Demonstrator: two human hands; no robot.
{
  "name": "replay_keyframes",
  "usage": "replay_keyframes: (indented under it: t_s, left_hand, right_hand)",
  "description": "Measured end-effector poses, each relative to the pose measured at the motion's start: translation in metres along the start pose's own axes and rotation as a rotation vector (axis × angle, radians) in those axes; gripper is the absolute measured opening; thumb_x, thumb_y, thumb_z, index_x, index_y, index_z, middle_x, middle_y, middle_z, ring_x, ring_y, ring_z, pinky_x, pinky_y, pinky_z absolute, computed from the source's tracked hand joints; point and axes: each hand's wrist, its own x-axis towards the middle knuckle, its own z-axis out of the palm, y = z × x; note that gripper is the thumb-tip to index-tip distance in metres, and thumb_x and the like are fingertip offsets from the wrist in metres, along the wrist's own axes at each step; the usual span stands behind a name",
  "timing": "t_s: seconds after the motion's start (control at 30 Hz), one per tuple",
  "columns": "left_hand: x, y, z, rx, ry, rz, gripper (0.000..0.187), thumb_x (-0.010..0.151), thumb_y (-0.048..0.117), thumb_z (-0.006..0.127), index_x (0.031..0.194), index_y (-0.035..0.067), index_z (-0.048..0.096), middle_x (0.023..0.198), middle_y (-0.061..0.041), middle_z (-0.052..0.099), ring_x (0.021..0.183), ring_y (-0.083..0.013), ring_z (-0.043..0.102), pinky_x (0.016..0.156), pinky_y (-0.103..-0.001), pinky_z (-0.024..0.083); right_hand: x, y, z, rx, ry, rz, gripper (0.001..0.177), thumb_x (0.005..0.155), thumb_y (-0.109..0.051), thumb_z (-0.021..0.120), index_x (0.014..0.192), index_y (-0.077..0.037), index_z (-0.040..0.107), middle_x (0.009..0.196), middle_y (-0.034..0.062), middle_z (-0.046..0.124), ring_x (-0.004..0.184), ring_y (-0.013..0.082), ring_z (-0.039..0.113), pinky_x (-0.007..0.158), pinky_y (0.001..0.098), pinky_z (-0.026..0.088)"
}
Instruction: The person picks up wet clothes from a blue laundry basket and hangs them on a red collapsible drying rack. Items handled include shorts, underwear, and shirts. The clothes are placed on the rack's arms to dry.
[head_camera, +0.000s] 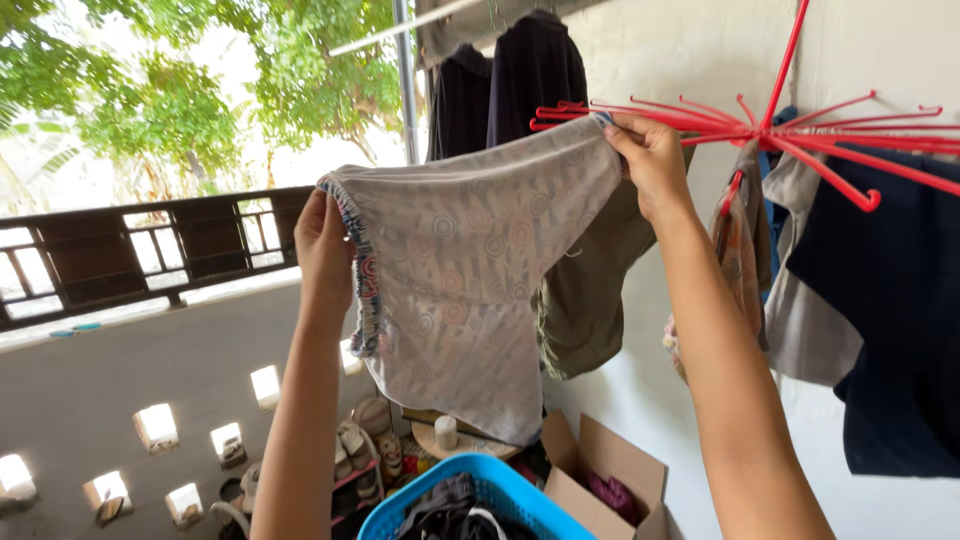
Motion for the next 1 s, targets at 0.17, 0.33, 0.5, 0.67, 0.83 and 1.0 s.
replay_keyframes:
  t_s: [0.17,0.33,0.5,0.67,0.83,1.0]
  left_hand:
    - [0.017,-0.027,0.026,0.104,0.03,0.102,0.032,0.112,0.021,0.051,0.134,-0.002,0.06,0.114,-0.003,0.07,0.097,-0.0068,0.065,0.085,-0.023,0.054]
    - [0.024,-0.045,0.064,0.134,0.059,0.102,0.039,0.109,0.021,0.047,0.143,0.002,0.051,0.126,-0.003,0.066,0.11,-0.0074,0.062,0.095,-0.023,0.051]
    - [0.027,-0.055,0.093,0.234,0.051,0.118,0.039,0.112,0.024,0.044,0.145,0.003,0.048,0.122,-0.005,0.066,0.107,-0.0082,0.062,0.094,-0.024,0.051]
    - [0.025,-0.055,0.116,0.242,0.032,0.111,0.037,0.112,0.024,0.045,0.144,0.005,0.047,0.122,-0.005,0.068,0.104,-0.007,0.061,0.091,-0.023,0.049]
    - [0.023,-0.073,0.125,0.291,0.013,0.087,0.034,0.111,0.023,0.045,0.14,0.006,0.049,0.119,-0.005,0.071,0.101,-0.0074,0.065,0.089,-0.024,0.051]
    - [0.032,-0.118,0.153,0.491,-0.061,0.115,0.031,0.113,0.016,0.048,0.142,0.007,0.049,0.11,-0.016,0.067,0.089,-0.0184,0.062,0.074,-0.032,0.052]
  right_hand:
    - [0.023,0.014,-0.024,-0.042,0.046,0.051,0.019,0.097,-0.01,0.07,0.113,-0.002,0.076,0.09,0.001,0.075,0.071,0.0058,0.066,0.058,0.0216,0.053]
    - [0.048,0.05,-0.051,-0.044,0.105,0.043,0.017,0.096,-0.007,0.07,0.111,-0.001,0.076,0.089,0.0027,0.075,0.07,0.0072,0.065,0.059,0.0227,0.051]
    - [0.05,0.07,-0.072,-0.159,0.145,-0.125,0.017,0.096,-0.005,0.069,0.11,0.001,0.075,0.094,0.0048,0.077,0.083,0.0074,0.067,0.076,0.0215,0.052]
    - [0.046,0.076,-0.082,-0.283,0.257,-0.107,0.017,0.094,-0.007,0.07,0.109,0.0,0.075,0.094,0.0055,0.078,0.085,0.0082,0.07,0.077,0.0231,0.053]
    - [0.055,0.097,-0.104,-0.436,0.368,-0.165,0.015,0.094,-0.006,0.072,0.108,-0.002,0.073,0.094,0.0087,0.078,0.084,0.0145,0.071,0.075,0.0267,0.053]
    - [0.064,0.118,-0.145,-0.875,0.446,-0.571,0.014,0.098,0.007,0.055,0.11,0.001,0.059,0.095,0.0152,0.065,0.091,0.0304,0.068,0.078,0.0371,0.05]
